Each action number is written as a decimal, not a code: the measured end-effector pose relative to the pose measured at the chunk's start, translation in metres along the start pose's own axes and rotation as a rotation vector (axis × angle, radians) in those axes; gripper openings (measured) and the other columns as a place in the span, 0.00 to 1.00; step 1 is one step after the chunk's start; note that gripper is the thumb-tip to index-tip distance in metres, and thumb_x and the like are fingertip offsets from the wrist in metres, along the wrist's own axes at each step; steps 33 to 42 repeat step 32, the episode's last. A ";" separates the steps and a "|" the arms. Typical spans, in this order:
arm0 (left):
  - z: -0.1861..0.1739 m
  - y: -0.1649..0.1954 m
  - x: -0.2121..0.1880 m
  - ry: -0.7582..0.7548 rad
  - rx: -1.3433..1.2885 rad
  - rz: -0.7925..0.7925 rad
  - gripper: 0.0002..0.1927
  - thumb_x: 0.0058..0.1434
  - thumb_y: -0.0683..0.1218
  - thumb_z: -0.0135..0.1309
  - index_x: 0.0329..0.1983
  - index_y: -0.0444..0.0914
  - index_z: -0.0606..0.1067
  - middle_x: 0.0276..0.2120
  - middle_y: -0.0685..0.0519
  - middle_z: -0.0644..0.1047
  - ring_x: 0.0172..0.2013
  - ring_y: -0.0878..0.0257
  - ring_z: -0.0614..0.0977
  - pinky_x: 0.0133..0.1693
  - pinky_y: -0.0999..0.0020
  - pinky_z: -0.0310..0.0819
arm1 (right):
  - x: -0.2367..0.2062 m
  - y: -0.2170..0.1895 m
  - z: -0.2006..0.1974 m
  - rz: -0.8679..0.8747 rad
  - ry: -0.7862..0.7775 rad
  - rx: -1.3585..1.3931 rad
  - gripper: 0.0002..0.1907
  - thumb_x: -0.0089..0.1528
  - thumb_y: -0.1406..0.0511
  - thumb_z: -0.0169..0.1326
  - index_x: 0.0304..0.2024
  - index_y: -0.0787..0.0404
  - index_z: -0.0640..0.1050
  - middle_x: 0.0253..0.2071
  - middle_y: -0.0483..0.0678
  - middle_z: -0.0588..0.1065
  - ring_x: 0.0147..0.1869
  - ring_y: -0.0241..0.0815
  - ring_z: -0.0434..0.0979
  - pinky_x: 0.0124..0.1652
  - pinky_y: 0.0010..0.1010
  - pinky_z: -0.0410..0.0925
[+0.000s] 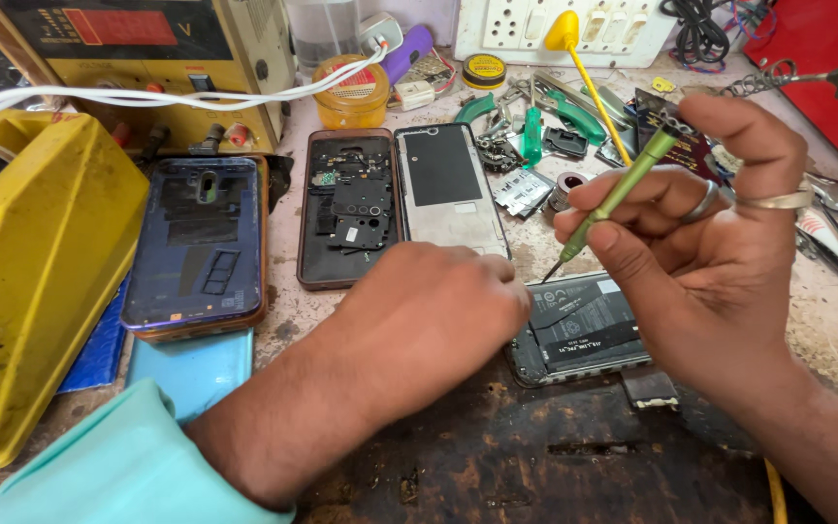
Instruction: The person holds a smartphone, removes its back cover and battery, and sets the cover aside. They then use a screwdriver to unscrew components from the exposed phone chassis on the workbench, steadying the phone with their other hand.
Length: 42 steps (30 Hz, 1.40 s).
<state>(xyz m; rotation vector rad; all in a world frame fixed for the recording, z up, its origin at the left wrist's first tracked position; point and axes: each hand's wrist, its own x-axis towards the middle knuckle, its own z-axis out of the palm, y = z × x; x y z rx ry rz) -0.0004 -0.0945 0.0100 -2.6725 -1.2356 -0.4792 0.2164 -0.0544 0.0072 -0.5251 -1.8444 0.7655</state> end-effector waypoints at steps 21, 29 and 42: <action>-0.048 -0.062 -0.030 -0.010 0.285 -0.389 0.11 0.52 0.40 0.49 0.39 0.38 0.76 0.39 0.45 0.79 0.37 0.42 0.82 0.35 0.46 0.76 | 0.001 0.012 -0.008 0.027 -0.061 0.041 0.35 0.69 0.79 0.55 0.71 0.55 0.54 0.50 0.55 0.77 0.57 0.42 0.81 0.60 0.37 0.77; -0.042 -0.063 -0.027 0.058 0.210 -0.352 0.09 0.55 0.39 0.53 0.36 0.43 0.81 0.38 0.49 0.80 0.39 0.44 0.82 0.37 0.47 0.75 | 0.001 0.011 -0.009 0.024 -0.064 0.019 0.36 0.69 0.79 0.55 0.73 0.54 0.54 0.49 0.54 0.77 0.57 0.42 0.82 0.58 0.35 0.77; -0.040 -0.046 -0.019 0.103 -0.006 -0.223 0.05 0.55 0.42 0.57 0.35 0.43 0.81 0.36 0.52 0.80 0.38 0.49 0.84 0.39 0.51 0.76 | 0.005 0.015 -0.014 0.018 -0.058 0.042 0.35 0.69 0.79 0.55 0.71 0.55 0.54 0.50 0.55 0.77 0.57 0.42 0.81 0.60 0.36 0.77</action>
